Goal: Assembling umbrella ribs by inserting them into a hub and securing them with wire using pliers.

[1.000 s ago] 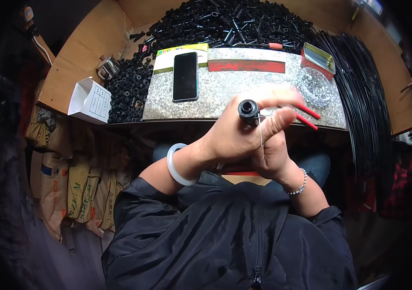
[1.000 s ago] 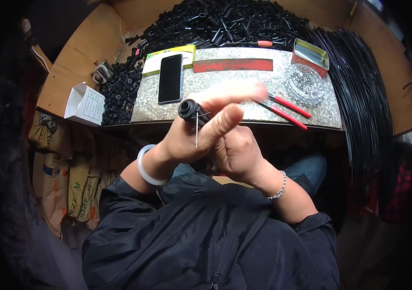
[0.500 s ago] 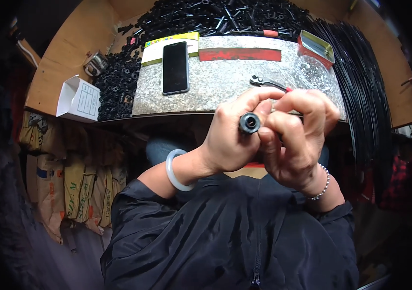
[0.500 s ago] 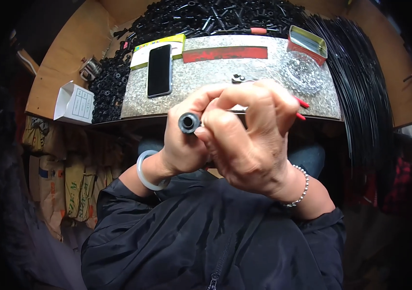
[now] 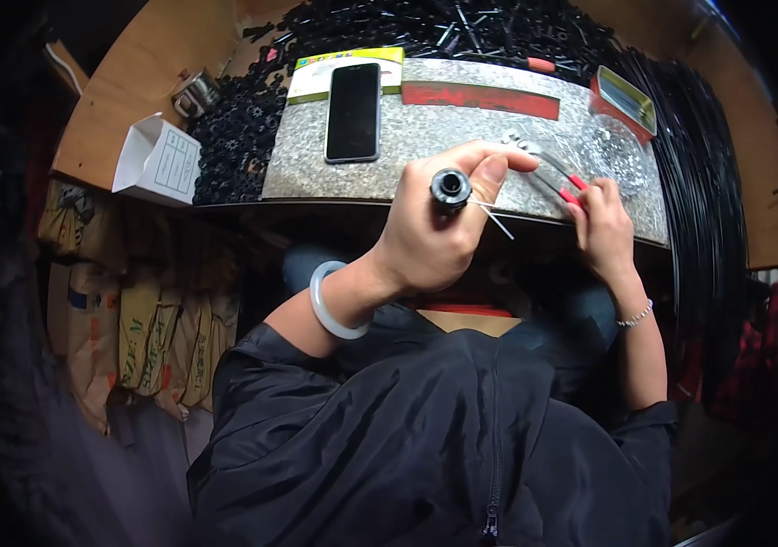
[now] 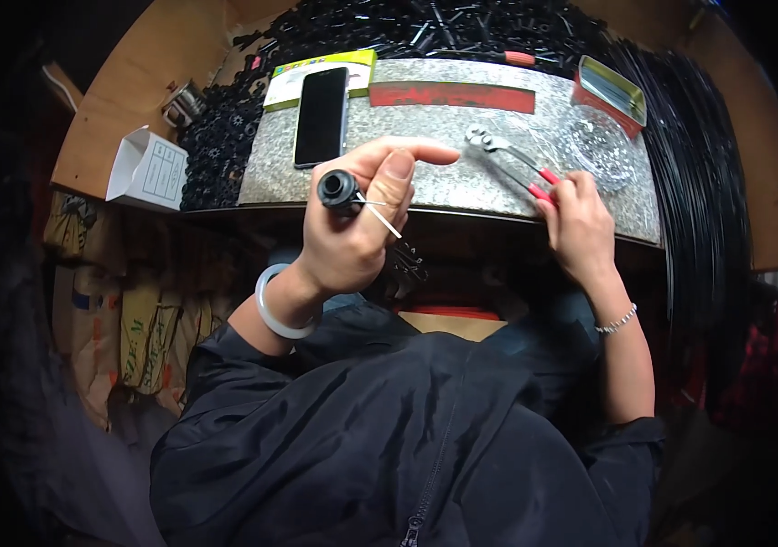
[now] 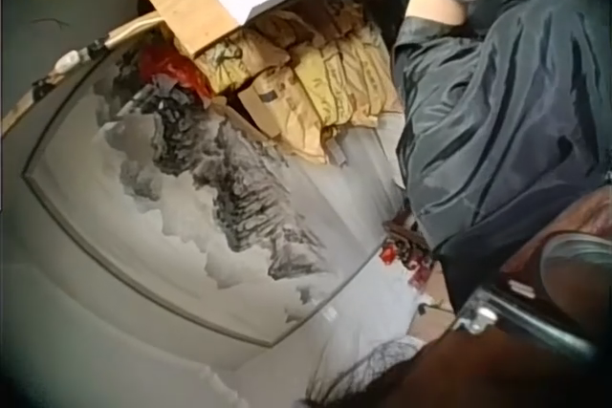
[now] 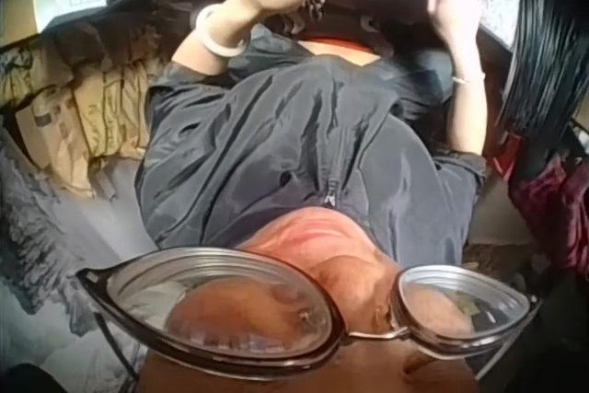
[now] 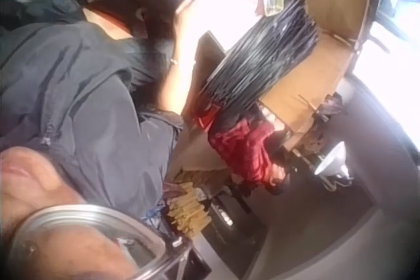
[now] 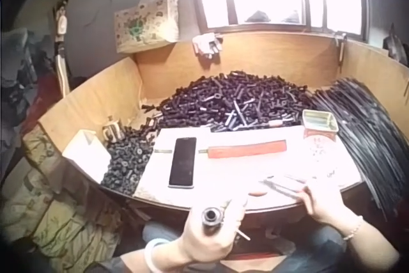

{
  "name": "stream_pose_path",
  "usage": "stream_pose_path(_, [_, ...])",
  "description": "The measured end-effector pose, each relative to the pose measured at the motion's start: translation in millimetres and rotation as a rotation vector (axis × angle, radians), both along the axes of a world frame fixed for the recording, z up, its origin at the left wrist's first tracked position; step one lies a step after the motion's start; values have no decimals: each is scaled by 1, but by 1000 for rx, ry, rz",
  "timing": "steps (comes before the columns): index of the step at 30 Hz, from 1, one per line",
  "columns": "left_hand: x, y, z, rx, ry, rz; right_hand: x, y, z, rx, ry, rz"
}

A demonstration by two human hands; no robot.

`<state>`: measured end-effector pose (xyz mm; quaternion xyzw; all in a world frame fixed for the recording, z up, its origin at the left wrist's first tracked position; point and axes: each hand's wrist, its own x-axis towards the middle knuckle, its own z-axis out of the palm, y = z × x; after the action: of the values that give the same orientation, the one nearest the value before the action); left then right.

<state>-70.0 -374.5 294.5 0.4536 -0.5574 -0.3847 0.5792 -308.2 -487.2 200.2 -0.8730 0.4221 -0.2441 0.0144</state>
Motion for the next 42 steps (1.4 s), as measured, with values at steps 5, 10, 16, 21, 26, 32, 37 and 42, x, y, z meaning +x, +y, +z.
stream_pose_path(5, [5, -10, -9, -23, -17, 62, -5, 44, 83, 332, -303, 226])
stream_pose_path(10, [7, -22, -18, -75, -68, 147, 12, 70, 130, -280, 59, 208])
stream_pose_path(16, [4, -25, -21, -91, -57, 153, 10, 74, 140, -439, 158, 269])
stream_pose_path(21, [5, -18, -19, -73, -63, 82, 7, 77, 139, -385, 170, 344])
stream_pose_path(26, [-2, -6, -10, -54, -5, -3, -14, 80, 131, 1710, -420, 325])
stream_pose_path(32, [-6, -4, -11, -31, 6, -11, -2, 91, 121, 1001, -99, 304])
stream_pose_path(37, [-8, 1, -12, -63, -49, -46, -18, 82, 120, 944, -173, 590])
stream_pose_path(42, [-11, 0, -10, -39, -29, -76, -7, 79, 131, 1814, -181, 400])
